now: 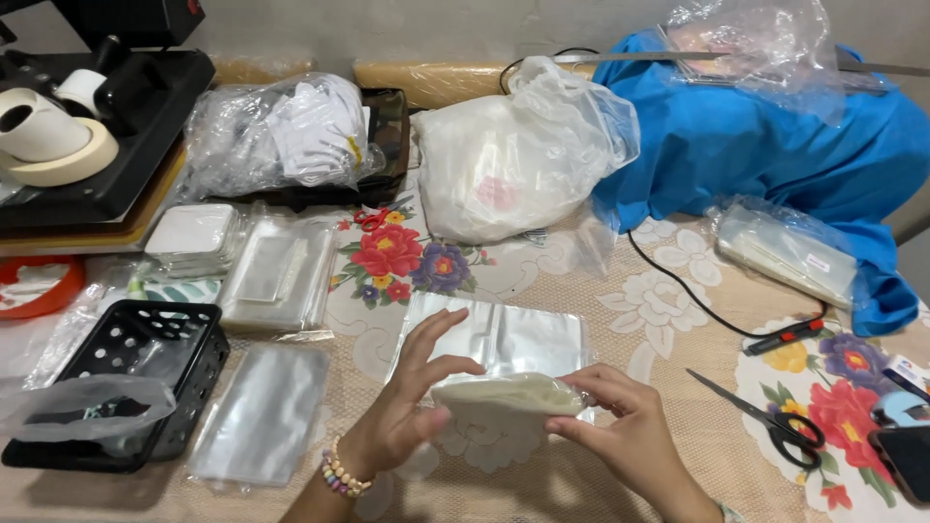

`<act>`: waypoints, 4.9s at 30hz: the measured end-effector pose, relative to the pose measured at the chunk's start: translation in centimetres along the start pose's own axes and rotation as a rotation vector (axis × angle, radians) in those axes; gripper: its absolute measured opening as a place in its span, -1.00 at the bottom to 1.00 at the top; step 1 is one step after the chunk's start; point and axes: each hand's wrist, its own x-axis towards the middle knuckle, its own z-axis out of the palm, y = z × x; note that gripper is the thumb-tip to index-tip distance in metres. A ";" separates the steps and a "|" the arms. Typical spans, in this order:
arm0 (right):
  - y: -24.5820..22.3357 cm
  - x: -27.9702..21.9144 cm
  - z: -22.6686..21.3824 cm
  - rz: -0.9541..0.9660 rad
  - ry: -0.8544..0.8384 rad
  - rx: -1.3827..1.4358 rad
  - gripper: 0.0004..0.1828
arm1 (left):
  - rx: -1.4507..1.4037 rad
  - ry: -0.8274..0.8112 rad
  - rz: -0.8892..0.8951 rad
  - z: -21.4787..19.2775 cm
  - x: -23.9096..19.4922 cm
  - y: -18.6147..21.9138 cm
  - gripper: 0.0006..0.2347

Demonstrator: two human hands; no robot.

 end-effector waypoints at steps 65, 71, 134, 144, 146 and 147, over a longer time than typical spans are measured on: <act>9.3 -0.1 2.6 -0.180 -0.282 -0.161 -0.42 | 0.767 0.149 -1.594 -21.5 6.5 -17.3 -0.18; 9.8 -0.2 3.7 -0.197 -0.022 -0.082 -0.68 | 0.527 0.237 -1.462 -21.2 5.5 -18.0 -0.43; -3.9 18.5 11.4 -0.216 -0.409 -0.545 -0.49 | 0.796 0.223 -1.280 -21.2 3.1 -17.2 -0.10; -1.3 11.7 5.4 0.098 -0.522 -0.084 -0.52 | 0.739 0.299 -1.272 -19.6 4.1 -11.1 -0.02; -2.5 12.0 8.6 0.078 -0.609 0.062 -0.50 | 0.739 0.296 -1.259 -20.1 3.8 -12.2 -0.03; -3.2 12.1 10.4 0.062 -0.702 0.207 -0.47 | 0.733 0.292 -1.255 -20.5 3.4 -12.6 -0.03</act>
